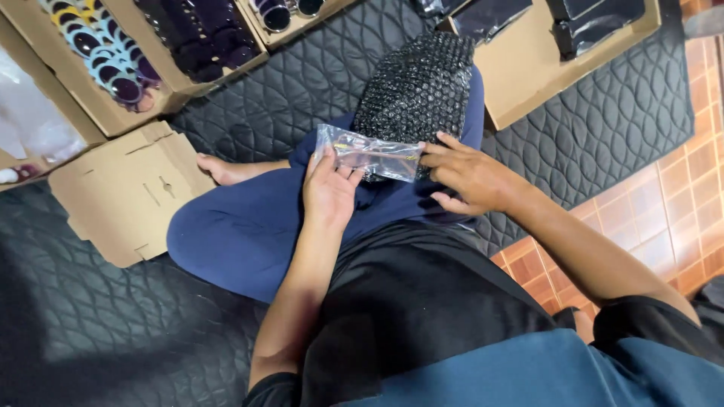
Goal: Cleaning sunglasses with a cloth and packing them into individual cardboard boxes.
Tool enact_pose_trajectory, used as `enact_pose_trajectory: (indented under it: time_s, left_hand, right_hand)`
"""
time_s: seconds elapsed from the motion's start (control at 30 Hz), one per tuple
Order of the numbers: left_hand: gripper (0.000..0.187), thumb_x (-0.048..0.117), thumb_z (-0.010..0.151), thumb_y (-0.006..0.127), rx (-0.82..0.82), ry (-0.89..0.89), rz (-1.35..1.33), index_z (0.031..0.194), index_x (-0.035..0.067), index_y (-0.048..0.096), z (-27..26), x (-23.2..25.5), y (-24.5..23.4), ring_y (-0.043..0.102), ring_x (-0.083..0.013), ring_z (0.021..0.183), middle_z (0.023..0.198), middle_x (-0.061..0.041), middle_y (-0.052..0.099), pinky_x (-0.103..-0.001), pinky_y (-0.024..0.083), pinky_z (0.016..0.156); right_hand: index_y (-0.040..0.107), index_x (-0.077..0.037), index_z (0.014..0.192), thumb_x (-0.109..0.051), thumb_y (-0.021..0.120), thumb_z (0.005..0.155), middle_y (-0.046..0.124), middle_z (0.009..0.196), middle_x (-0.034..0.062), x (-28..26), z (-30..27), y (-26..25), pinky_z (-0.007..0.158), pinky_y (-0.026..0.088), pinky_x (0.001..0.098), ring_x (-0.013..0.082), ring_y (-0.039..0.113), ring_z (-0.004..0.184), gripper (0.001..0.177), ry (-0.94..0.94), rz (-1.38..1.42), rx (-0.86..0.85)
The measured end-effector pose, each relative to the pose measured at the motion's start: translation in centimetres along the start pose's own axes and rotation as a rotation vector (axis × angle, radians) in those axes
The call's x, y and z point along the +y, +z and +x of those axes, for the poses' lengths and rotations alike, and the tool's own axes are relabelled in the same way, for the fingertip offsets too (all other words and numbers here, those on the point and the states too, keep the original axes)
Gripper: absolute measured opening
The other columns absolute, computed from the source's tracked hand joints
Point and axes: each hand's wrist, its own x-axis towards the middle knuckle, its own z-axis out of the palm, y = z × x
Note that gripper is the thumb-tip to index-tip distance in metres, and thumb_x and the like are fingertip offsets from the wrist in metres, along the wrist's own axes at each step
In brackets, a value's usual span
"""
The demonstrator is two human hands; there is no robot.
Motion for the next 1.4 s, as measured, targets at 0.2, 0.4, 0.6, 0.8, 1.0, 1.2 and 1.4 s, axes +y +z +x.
enact_pose_trajectory:
  time_s: [0.2, 0.4, 0.6, 0.8, 1.0, 1.2, 1.4]
  left_hand:
    - [0.005, 0.015, 0.1, 0.066, -0.097, -0.089, 0.006, 0.104, 0.018, 0.066, 1.1, -3.3, -1.3, 0.071, -0.0312, 0.108, 0.109, -0.006, 0.073, -0.06, 0.051, 0.106]
    - [0.016, 0.013, 0.096, 0.074, -0.134, 0.174, 0.522, 0.108, 0.007, 0.064, 0.5, -2.9, -2.1, 0.072, -0.0185, 0.092, 0.095, -0.006, 0.069, -0.041, 0.063, 0.093]
    - [0.018, 0.008, 0.087, 0.082, -0.194, 0.506, 1.006, 0.104, 0.004, 0.078, 0.4, -2.1, -1.6, 0.068, -0.0207, 0.104, 0.114, -0.008, 0.064, -0.034, 0.062, 0.089]
    - [0.048, -0.004, 0.08, 0.084, -0.168, 0.622, 1.041, 0.122, 0.005, 0.064, 0.3, -2.4, -1.2, 0.072, -0.0222, 0.09, 0.11, -0.013, 0.064, -0.033, 0.067, 0.077]
    - [0.024, -0.004, 0.088, 0.077, -0.414, 0.901, 1.233, 0.109, 0.007, 0.074, -0.5, -1.5, -1.1, 0.072, -0.0262, 0.097, 0.119, -0.009, 0.057, -0.031, 0.066, 0.076]
    - [0.071, 0.012, 0.067, 0.096, -0.539, 0.957, 1.672, 0.129, 0.007, 0.063, -1.3, -1.4, -1.9, 0.061, -0.0366, 0.121, 0.139, -0.018, 0.046, -0.041, 0.056, 0.104]
    - [0.063, 0.005, 0.073, 0.088, -0.584, 1.296, 1.967, 0.128, 0.006, 0.059, -0.5, -1.7, -1.9, 0.055, -0.0366, 0.126, 0.134, -0.016, 0.048, -0.042, 0.062, 0.095]
  right_hand:
    - [0.055, 0.0, 0.108, -0.017, 0.088, 0.082, 0.063, 0.12, 0.0169, -1.6, -2.0, 4.2, 0.094, 0.054, 0.0444, 0.0355, 0.068, 0.105, 0.045, 0.412, 0.215, 0.474]
    - [0.068, -0.006, 0.102, -0.012, 0.083, 0.088, 0.066, 0.121, 0.0119, -2.0, -1.9, 4.2, 0.081, 0.056, 0.0374, 0.0281, 0.068, 0.096, 0.021, 0.532, 0.081, 0.52]
    - [0.069, -0.003, 0.104, -0.006, 0.083, 0.09, 0.064, 0.122, 0.0176, -1.6, -2.6, 3.8, 0.077, 0.056, 0.0401, 0.034, 0.068, 0.093, 0.02, 0.539, 0.038, 0.502]
    - [0.069, -0.005, 0.107, 0.003, 0.075, 0.092, 0.055, 0.133, 0.0211, -2.8, -1.5, 3.4, 0.083, 0.059, 0.0415, 0.0352, 0.069, 0.101, 0.018, 0.447, -0.138, 0.458]
    - [0.073, -0.002, 0.12, -0.012, 0.078, 0.092, 0.06, 0.136, 0.0248, -2.1, -2.3, 2.8, 0.089, 0.055, 0.0484, 0.041, 0.065, 0.111, 0.03, 0.292, -0.214, 0.35]
    - [0.072, 0.001, 0.12, -0.016, 0.077, 0.092, 0.069, 0.127, 0.022, -1.2, -1.8, 0.5, 0.087, 0.052, 0.047, 0.039, 0.065, 0.101, 0.033, 0.087, -0.275, 0.224]
    - [0.076, 0.002, 0.106, -0.004, 0.065, 0.098, 0.073, 0.118, 0.0198, -0.5, -1.1, 0.1, 0.078, 0.054, 0.0438, 0.0362, 0.066, 0.09, 0.015, -0.061, -0.412, 0.24]
